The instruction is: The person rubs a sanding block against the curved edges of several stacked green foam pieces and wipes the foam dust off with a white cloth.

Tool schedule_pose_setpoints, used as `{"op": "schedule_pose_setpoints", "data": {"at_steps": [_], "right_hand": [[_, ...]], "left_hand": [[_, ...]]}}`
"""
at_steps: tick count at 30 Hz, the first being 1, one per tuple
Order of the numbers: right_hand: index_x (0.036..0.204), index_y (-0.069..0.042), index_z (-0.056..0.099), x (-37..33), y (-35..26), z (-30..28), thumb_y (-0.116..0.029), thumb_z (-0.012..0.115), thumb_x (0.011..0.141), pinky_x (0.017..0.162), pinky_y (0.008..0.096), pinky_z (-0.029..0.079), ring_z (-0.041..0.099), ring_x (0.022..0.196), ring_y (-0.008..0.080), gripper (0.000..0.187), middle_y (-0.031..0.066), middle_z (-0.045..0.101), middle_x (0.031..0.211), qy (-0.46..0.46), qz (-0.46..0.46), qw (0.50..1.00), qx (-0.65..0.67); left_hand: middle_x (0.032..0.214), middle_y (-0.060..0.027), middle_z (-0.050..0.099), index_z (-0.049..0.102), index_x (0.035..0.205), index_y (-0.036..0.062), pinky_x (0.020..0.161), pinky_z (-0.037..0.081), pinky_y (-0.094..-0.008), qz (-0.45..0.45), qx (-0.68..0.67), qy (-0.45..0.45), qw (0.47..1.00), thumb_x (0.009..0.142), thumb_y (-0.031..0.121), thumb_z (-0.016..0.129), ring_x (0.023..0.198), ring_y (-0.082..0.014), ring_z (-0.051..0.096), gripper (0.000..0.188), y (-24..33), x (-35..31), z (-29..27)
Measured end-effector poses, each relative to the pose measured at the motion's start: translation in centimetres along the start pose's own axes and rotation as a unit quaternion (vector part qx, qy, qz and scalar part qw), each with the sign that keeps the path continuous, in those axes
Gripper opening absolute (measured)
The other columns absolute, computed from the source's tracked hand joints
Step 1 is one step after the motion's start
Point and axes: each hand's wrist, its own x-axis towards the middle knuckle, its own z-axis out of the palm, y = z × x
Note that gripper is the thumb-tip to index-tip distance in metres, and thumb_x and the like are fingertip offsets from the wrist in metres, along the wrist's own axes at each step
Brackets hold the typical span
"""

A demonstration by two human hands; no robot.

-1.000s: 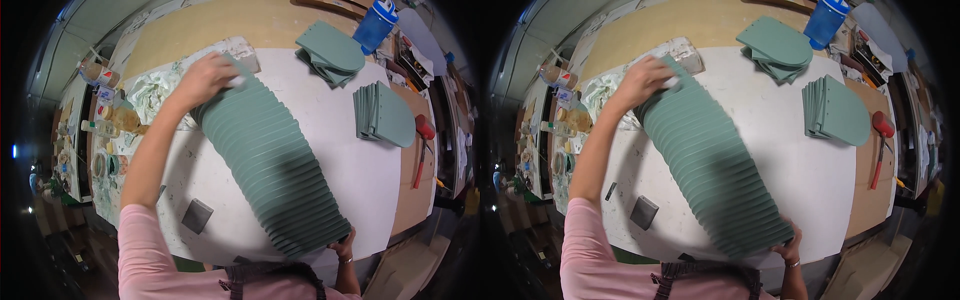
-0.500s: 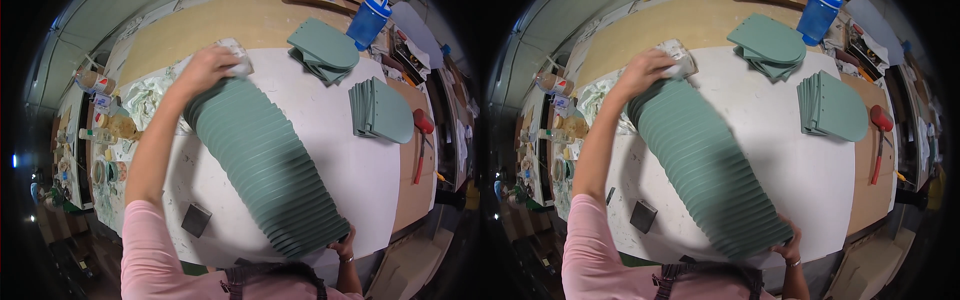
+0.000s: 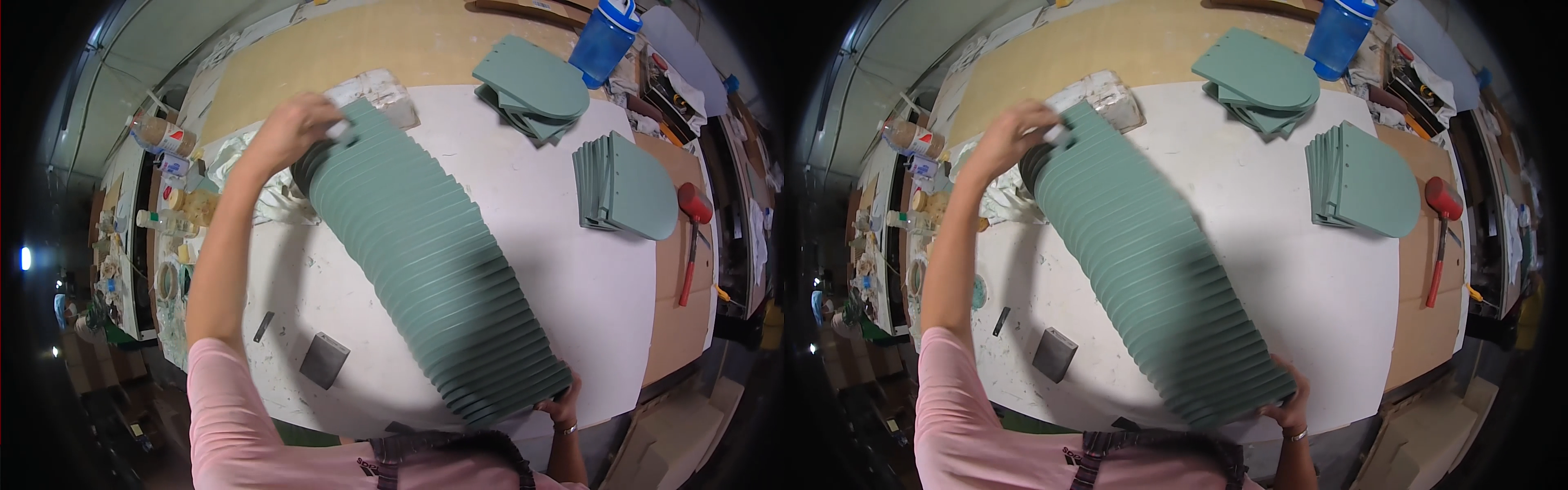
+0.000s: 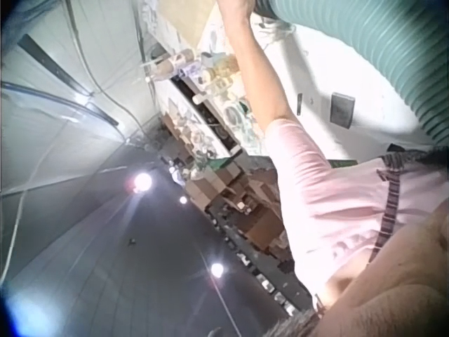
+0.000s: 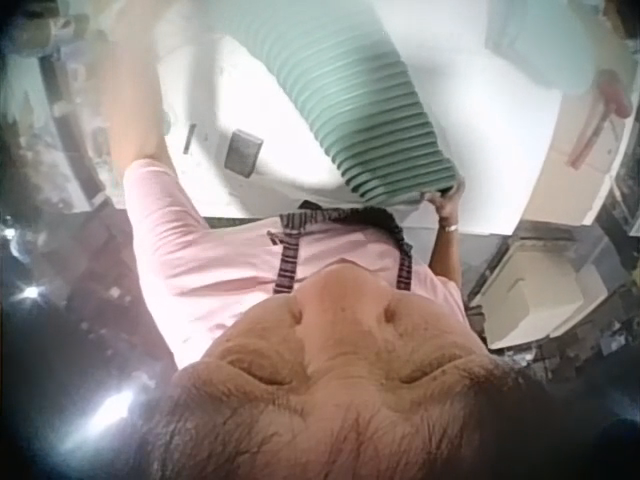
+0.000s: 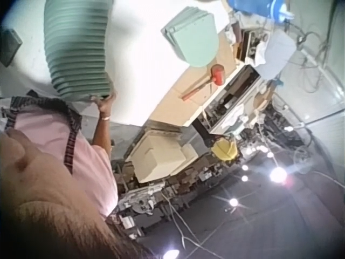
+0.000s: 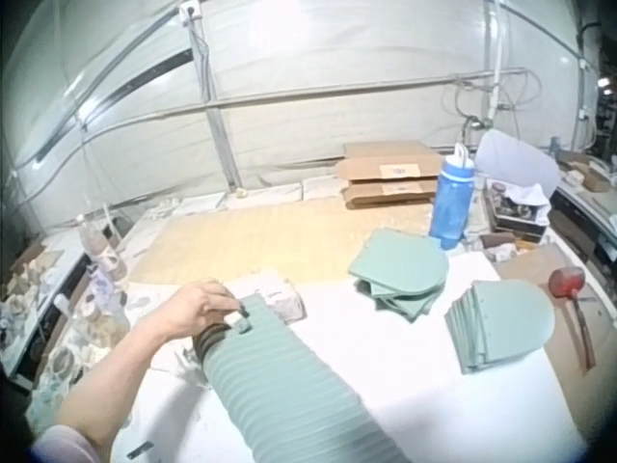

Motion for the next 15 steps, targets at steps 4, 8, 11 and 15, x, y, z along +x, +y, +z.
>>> {"op": "schedule_pose_setpoints", "data": {"at_steps": [4,8,11,15], "right_hand": [[0.125,0.013,0.057,-0.3,1.1,-0.5,-0.047,0.093,0.057,0.095,0.0365,0.048,0.064,0.107,0.0236,0.098,0.0172,0.067,0.116,-0.009,0.005,1.000,0.002],[0.123,0.012,0.058,-0.3,1.1,-0.9,-0.046,0.093,0.057,0.095,0.0371,0.048,0.064,0.106,0.0236,0.095,0.0171,0.067,0.116,-0.005,-0.016,0.999,-0.033],[0.122,0.013,0.059,-0.9,1.6,-0.4,-0.045,0.093,0.057,0.094,0.0371,0.048,0.064,0.106,0.0237,0.094,0.0175,0.067,0.116,0.021,-0.019,0.999,-0.024],[0.120,0.012,0.059,-0.7,0.8,-0.3,-0.045,0.094,0.056,0.094,0.0367,0.048,0.064,0.106,0.0241,0.093,0.0179,0.067,0.116,0.016,0.010,1.000,-0.015]], "left_hand": [[0.110,-0.0123,0.066,0.068,0.106,0.0012,0.093,0.049,-0.0380,0.040,-0.018,-0.019,0.999,0.075,-0.002,0.069,0.106,-0.0299,0.059,0.031,-0.1,1.8,0.9],[0.109,-0.0123,0.067,0.069,0.105,0.0009,0.092,0.049,-0.0388,0.002,-0.007,-0.001,1.000,0.074,-0.005,0.070,0.104,-0.0303,0.060,0.032,-2.8,-4.9,0.3],[0.107,-0.0122,0.068,0.068,0.105,0.0009,0.090,0.050,-0.0390,-0.096,-0.016,-0.100,0.990,0.072,-0.007,0.070,0.102,-0.0311,0.061,0.034,-3.2,-7.7,-0.6],[0.104,-0.0110,0.068,0.068,0.106,0.0026,0.088,0.049,-0.0383,-0.036,-0.047,0.019,0.998,0.071,-0.010,0.068,0.101,-0.0301,0.061,0.037,-0.5,-5.9,0.2]]}}
